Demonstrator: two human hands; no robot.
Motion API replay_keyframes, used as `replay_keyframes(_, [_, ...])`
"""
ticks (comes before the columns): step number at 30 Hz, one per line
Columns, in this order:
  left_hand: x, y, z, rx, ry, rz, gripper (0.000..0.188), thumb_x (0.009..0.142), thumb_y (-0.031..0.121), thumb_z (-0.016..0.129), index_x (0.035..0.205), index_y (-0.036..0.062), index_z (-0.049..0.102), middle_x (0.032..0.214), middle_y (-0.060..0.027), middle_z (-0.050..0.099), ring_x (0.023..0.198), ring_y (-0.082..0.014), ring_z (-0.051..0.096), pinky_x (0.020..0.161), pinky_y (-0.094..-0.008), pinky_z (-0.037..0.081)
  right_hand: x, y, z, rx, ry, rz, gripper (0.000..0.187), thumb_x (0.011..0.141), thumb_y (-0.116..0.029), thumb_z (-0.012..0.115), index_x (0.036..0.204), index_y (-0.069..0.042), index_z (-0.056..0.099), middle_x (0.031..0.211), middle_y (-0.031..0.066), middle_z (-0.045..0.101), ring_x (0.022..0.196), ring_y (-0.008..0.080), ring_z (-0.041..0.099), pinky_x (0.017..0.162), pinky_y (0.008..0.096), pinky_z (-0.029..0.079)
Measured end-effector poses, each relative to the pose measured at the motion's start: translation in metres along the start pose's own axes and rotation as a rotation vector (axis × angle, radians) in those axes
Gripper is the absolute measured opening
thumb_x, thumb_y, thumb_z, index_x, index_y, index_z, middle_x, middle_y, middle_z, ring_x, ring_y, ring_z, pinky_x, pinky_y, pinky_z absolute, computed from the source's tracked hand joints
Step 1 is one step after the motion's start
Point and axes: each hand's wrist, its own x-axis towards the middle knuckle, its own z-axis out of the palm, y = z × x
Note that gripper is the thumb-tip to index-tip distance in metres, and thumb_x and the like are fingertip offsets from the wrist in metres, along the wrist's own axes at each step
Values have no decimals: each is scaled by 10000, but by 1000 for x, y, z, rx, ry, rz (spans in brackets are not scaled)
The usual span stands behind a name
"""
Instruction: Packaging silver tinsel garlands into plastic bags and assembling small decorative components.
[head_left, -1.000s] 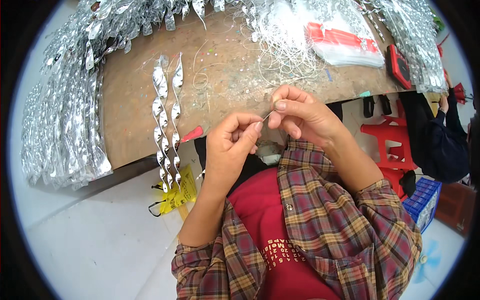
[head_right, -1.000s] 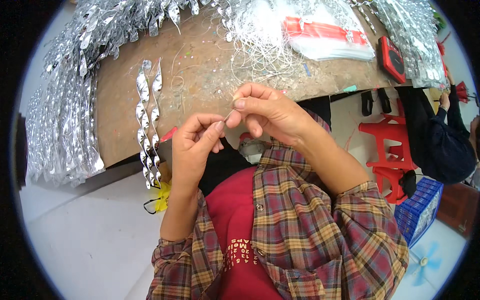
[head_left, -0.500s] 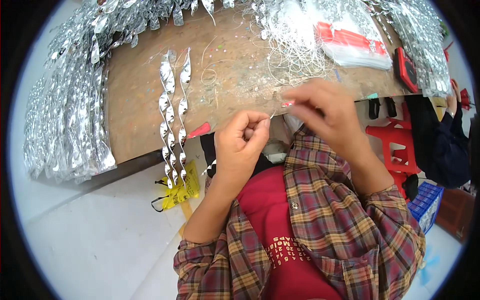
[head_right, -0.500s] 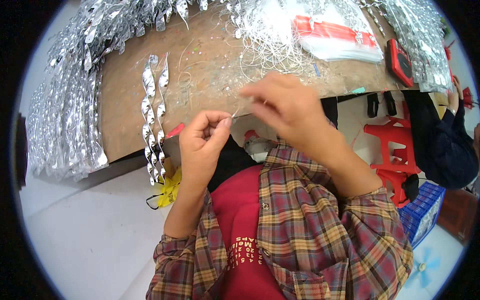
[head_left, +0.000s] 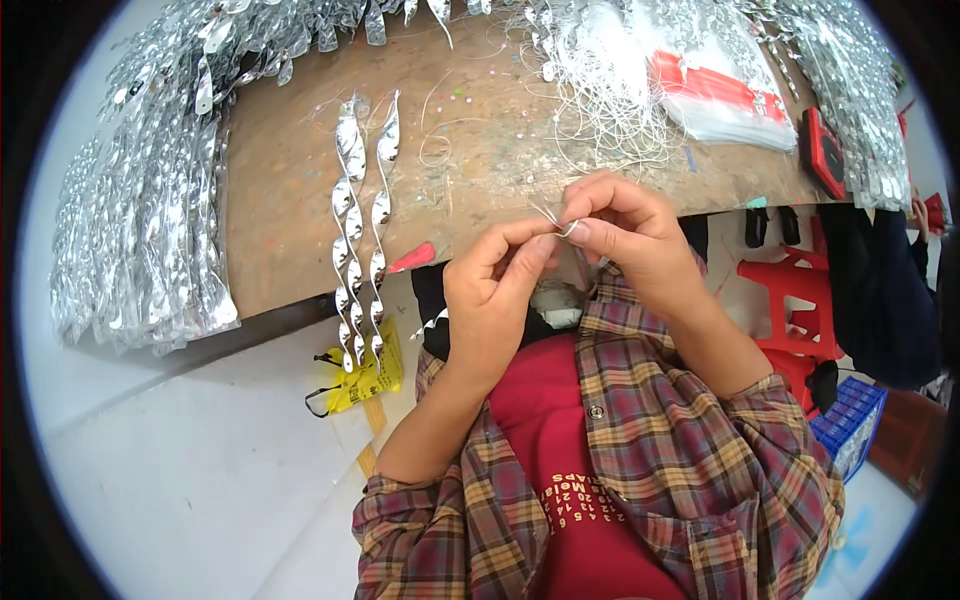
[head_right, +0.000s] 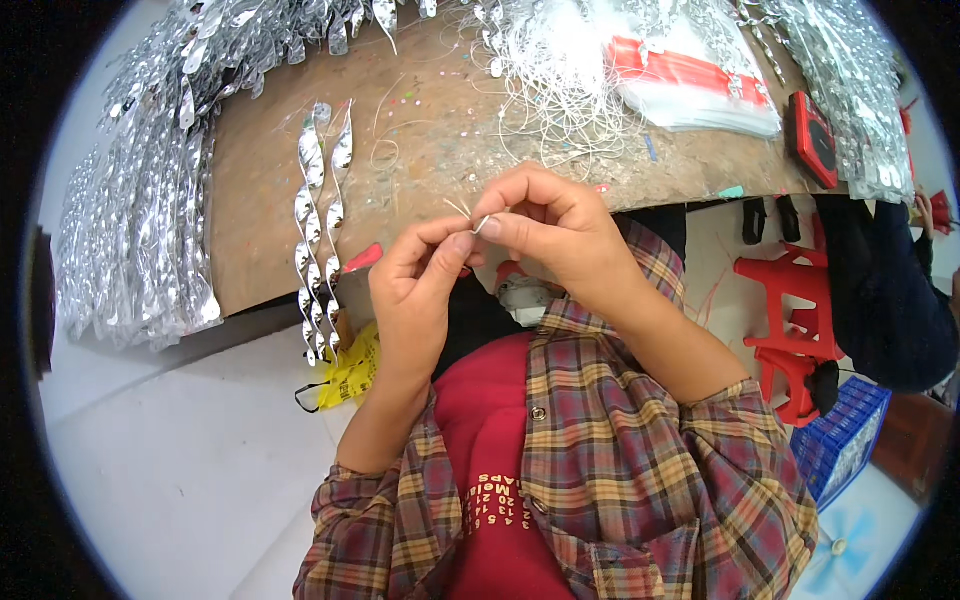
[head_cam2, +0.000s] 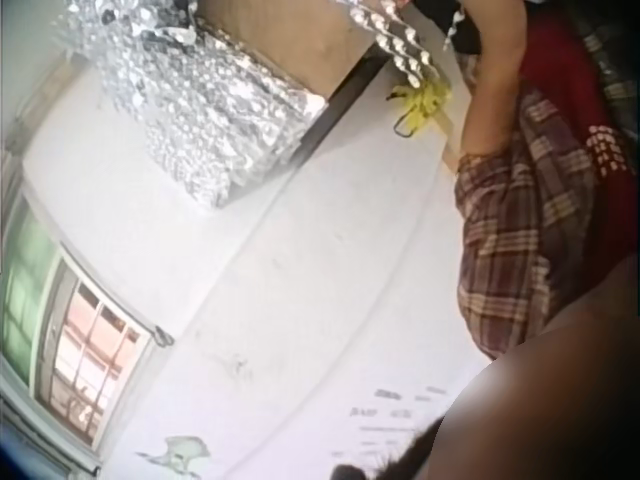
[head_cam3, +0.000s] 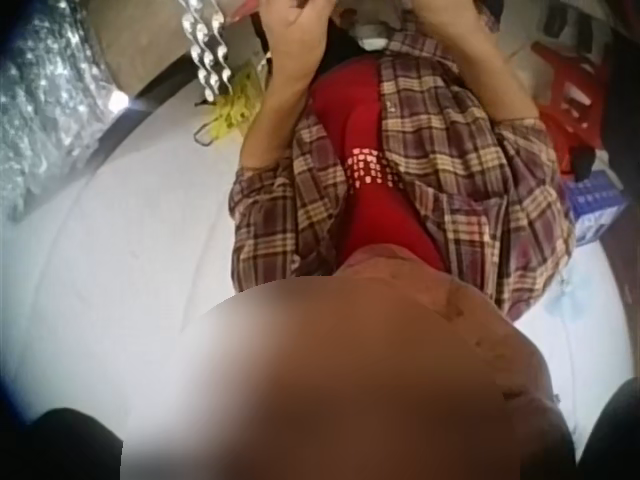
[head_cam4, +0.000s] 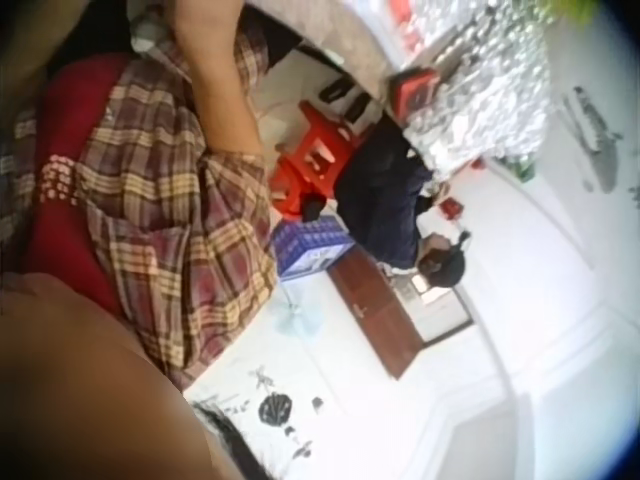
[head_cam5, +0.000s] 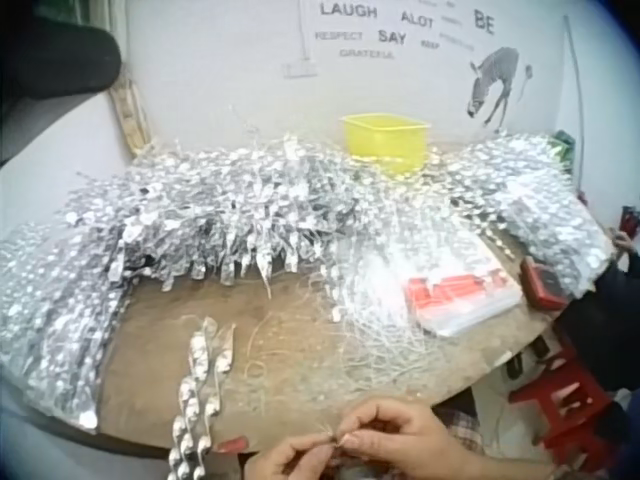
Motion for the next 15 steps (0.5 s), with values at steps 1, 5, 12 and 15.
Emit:
replay_keyframes(1, [1, -1, 0, -53, 13, -24, 161, 893, 90, 599, 1012, -16, 621, 870, -46, 641, 767, -94, 596, 678, -209, 468, 0, 1, 0, 70, -9, 69, 41, 833, -46, 622, 865, -25, 611, 898, 6, 552, 688, 55, 487, 604, 196, 390])
replay_keyframes(5, [2, 0, 2, -136, 40, -44, 177, 890, 113, 610, 1013, -15, 623, 876, -49, 645, 757, -98, 602, 686, -216, 475, 1, 7, -3, 144, -18, 179, 61, 831, -72, 631, 873, -34, 609, 902, 3, 542, 701, 57, 468, 615, 197, 384])
replay_keyframes(12, [4, -3, 0, -196, 42, -74, 137, 894, 74, 598, 976, -34, 613, 889, -50, 636, 771, -80, 589, 703, -208, 483, 5, 3, 1, 147, -38, 156, 61, 833, -80, 634, 869, -38, 609, 881, -4, 537, 712, 56, 467, 619, 199, 380])
replay_keyframes(15, [6, -4, -1, -189, 46, -84, 130, 884, 86, 611, 957, -21, 611, 861, -40, 632, 759, -76, 584, 696, -206, 473, 4, 3, -1, 49, -24, 148, 57, 835, -80, 633, 863, -39, 604, 881, -6, 537, 731, 57, 477, 640, 197, 385])
